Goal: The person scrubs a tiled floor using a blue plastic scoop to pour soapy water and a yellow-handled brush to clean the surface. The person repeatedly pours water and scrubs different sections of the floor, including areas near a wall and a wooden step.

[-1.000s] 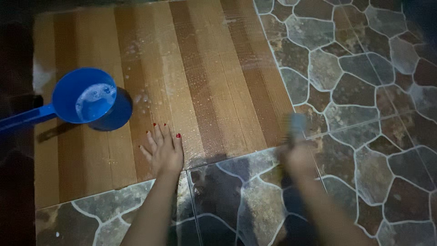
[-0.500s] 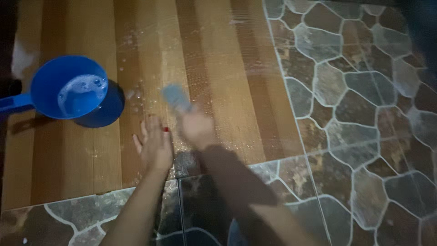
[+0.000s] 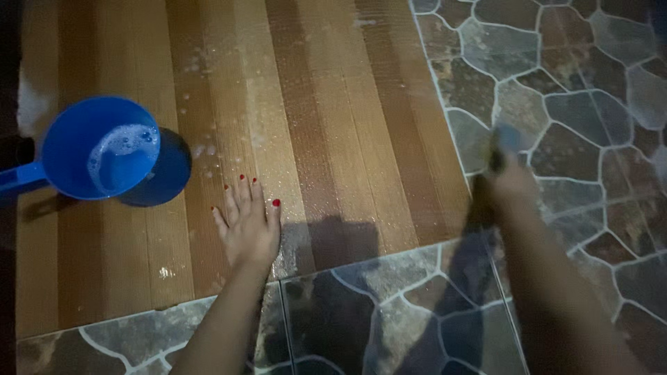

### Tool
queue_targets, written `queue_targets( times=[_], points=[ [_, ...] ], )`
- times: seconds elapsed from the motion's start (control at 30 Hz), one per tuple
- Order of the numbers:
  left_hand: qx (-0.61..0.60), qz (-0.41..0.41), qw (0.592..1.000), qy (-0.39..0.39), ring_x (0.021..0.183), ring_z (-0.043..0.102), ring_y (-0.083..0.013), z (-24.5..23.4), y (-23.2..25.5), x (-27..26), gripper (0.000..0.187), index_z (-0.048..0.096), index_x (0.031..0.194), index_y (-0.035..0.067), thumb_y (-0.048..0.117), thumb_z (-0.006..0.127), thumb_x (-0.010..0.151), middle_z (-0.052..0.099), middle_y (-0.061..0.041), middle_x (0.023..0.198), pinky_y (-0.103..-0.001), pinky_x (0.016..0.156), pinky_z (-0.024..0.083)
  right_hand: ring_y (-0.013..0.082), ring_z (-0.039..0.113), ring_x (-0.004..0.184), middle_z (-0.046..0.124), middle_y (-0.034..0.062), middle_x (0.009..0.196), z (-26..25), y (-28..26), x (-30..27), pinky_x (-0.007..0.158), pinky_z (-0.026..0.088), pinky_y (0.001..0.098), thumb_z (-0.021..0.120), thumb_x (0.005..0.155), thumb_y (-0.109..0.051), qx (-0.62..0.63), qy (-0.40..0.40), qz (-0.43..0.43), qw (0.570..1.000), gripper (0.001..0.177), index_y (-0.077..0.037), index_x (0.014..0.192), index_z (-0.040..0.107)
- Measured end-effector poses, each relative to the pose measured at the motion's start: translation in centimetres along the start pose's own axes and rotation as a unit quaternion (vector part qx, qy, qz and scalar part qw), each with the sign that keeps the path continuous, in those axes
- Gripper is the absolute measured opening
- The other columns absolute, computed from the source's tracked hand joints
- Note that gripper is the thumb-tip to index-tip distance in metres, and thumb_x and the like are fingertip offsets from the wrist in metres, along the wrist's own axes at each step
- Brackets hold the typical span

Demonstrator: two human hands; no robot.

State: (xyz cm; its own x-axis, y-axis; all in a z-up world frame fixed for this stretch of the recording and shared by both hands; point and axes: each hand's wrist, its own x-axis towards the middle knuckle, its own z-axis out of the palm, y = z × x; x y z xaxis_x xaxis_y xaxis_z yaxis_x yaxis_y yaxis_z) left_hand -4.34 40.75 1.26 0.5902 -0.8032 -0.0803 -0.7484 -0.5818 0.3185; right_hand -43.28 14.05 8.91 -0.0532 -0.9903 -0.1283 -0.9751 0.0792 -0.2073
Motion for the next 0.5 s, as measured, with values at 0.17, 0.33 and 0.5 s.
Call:
queue_targets(
  times=[0.17,0.33,0.5],
  points=[
    [-0.014,0.003,1.000,-0.022,0.158,0.007,-0.0267,-0.5,-0.2,-0.2,0.068,0.029,0.161,0.022,0.056,0.030,0.102,0.014,-0.002,0.171,-0.055,0.124,0.000,0.0496,0.062,0.117,0.064,0.0308,0.127,-0.9,8.5,-6.9,0.098,0.048,0.0594,0.065,0.097,-0.032,-0.024,0.004,0.100,0.995,0.050,-0.007,0.138,0.052],
    [-0.120,-0.013,0.993,-0.017,0.160,0.010,-0.0234,0.1,-1.2,-1.1,0.064,0.037,0.158,0.021,0.054,0.027,0.104,0.020,-0.001,0.172,-0.046,0.129,0.001,0.0486,0.065,0.110,0.066,0.0301,0.120,1.1,7.8,-12.6,0.096,0.051,0.0593,0.065,0.091,-0.042,-0.045,-0.029,0.038,0.998,0.057,-0.013,0.138,0.055],
    [-0.262,-0.015,0.965,0.003,0.158,0.009,-0.0324,3.8,-3.4,-1.6,0.066,0.040,0.156,0.008,0.046,0.021,0.106,0.023,-0.011,0.170,-0.049,0.125,0.001,0.0349,0.076,0.097,0.073,0.0216,0.109,7.6,-2.7,-19.8,0.085,0.063,0.0491,0.055,0.100,-0.033,0.001,-0.213,0.045,0.976,0.036,-0.006,0.119,0.069]
  ],
)
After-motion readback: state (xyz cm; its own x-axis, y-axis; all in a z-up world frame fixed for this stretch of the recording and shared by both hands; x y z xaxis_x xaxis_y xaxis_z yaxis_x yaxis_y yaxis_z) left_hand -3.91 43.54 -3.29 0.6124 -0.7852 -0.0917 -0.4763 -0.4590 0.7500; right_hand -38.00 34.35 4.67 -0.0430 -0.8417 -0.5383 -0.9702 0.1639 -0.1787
